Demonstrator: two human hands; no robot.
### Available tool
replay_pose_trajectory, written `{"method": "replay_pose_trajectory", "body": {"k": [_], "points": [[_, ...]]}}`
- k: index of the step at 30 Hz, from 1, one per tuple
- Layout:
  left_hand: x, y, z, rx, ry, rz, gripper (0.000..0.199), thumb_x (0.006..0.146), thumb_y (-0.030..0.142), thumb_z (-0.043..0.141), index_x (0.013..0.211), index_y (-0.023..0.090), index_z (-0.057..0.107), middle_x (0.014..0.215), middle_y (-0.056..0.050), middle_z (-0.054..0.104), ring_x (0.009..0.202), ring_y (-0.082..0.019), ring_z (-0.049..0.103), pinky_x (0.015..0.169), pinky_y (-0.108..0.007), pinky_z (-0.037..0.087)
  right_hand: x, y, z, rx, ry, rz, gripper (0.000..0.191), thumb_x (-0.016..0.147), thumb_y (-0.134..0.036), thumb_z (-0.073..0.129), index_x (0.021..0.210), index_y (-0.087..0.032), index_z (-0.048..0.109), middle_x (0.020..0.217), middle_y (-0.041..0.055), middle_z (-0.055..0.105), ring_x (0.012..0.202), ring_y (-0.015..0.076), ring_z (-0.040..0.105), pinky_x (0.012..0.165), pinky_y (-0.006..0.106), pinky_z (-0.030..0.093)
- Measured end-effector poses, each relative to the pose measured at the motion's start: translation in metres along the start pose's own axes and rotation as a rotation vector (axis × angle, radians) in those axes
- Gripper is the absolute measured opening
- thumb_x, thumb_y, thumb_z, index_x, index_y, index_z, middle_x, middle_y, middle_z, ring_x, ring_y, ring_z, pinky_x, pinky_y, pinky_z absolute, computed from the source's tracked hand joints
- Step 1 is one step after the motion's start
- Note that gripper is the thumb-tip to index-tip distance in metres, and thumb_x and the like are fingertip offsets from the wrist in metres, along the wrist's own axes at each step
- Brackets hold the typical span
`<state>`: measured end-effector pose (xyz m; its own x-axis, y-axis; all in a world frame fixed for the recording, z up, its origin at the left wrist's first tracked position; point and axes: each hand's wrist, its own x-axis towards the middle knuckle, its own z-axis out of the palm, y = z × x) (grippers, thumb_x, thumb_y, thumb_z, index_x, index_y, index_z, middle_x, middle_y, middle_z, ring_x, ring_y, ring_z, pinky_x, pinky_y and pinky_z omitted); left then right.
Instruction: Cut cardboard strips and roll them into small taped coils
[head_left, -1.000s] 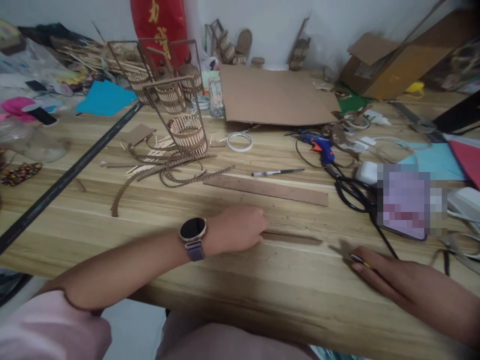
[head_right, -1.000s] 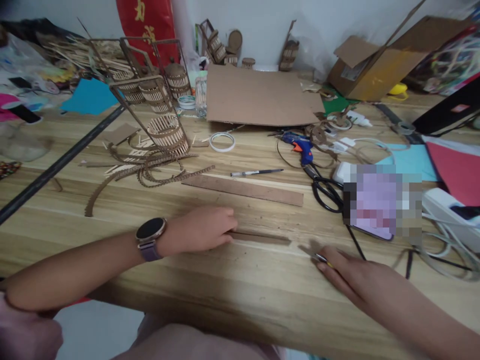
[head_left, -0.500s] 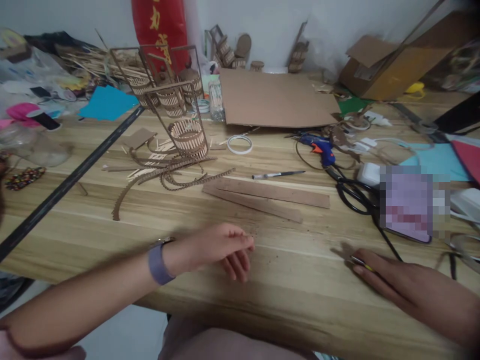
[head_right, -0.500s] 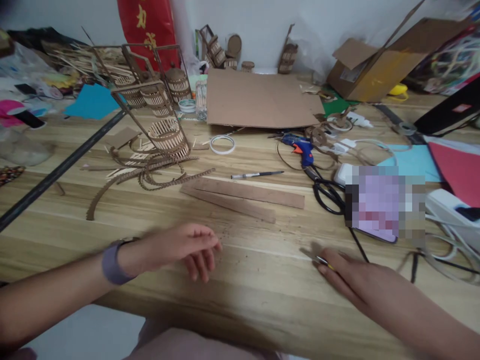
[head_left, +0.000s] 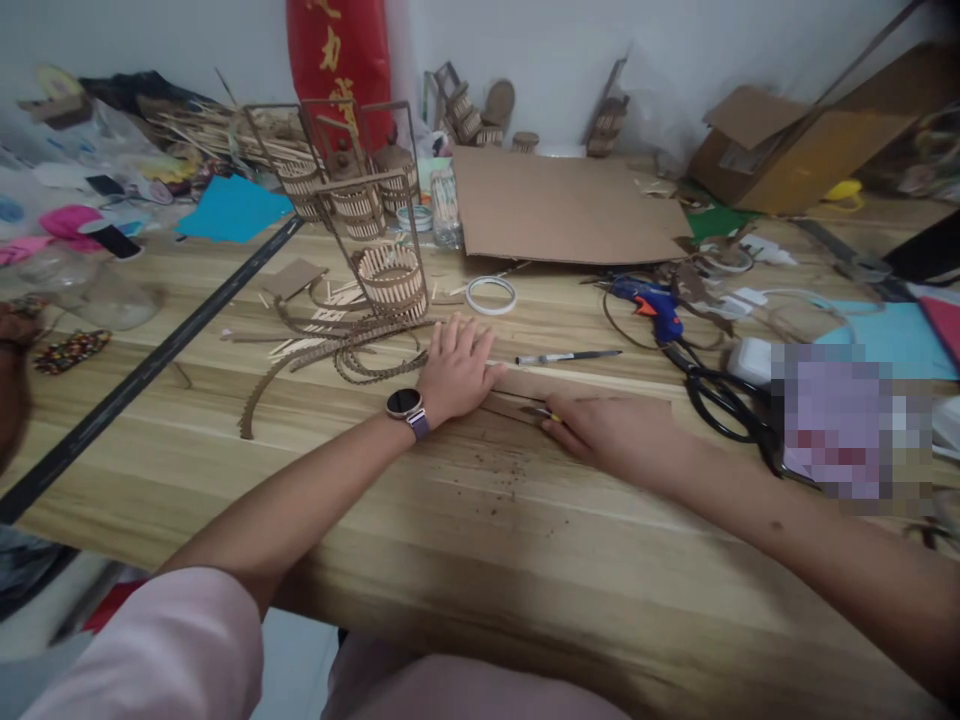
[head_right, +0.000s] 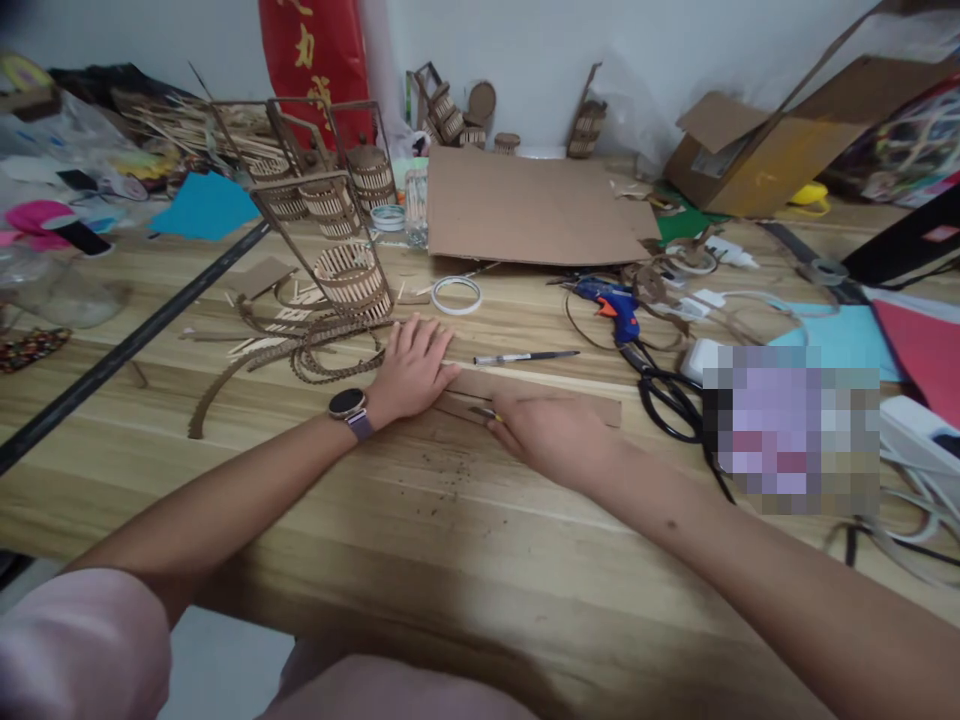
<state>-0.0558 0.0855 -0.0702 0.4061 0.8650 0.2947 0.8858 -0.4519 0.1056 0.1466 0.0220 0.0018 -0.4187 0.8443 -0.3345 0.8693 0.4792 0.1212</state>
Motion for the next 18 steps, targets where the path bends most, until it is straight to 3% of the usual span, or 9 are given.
{"method": "replay_pose_trajectory", "body": {"k": [4,13,18], "points": [[-0.001,0.001,0.000,0.022,-0.037,0.006,0.060,0.099,0.049,0.034,0.145,0.012,0.043,0.154,-0.017,0.038,0.145,-0.040,0.022,0.117,-0.061,0.015,0.013,-0.005,-0.005,-0.003,-0.006,-0.017,0.039,0.100,-0.042,0.029,0.103,-0.022,0.063,0.082,0.0074,0.074,0.067,0.0232,0.069,0.050,0.027,0.038],[0.000,0.002,0.000,0.004,-0.045,-0.005,0.059,0.098,0.049,0.035,0.144,0.013,0.043,0.153,-0.015,0.040,0.145,-0.038,0.024,0.118,-0.061,0.014,0.018,-0.007,-0.007,-0.018,-0.008,-0.053,0.036,0.098,-0.036,0.034,0.108,-0.020,0.065,0.087,0.0110,0.075,0.070,0.0261,0.071,0.055,0.031,0.046],[0.001,0.002,-0.001,-0.003,-0.080,-0.015,0.059,0.098,0.049,0.035,0.145,0.014,0.042,0.154,-0.015,0.038,0.146,-0.038,0.021,0.118,-0.062,0.012,0.022,-0.008,-0.002,0.008,0.054,-0.070,0.037,0.097,-0.032,0.033,0.102,-0.018,0.068,0.088,0.0125,0.075,0.070,0.0245,0.071,0.057,0.030,0.046]]}}
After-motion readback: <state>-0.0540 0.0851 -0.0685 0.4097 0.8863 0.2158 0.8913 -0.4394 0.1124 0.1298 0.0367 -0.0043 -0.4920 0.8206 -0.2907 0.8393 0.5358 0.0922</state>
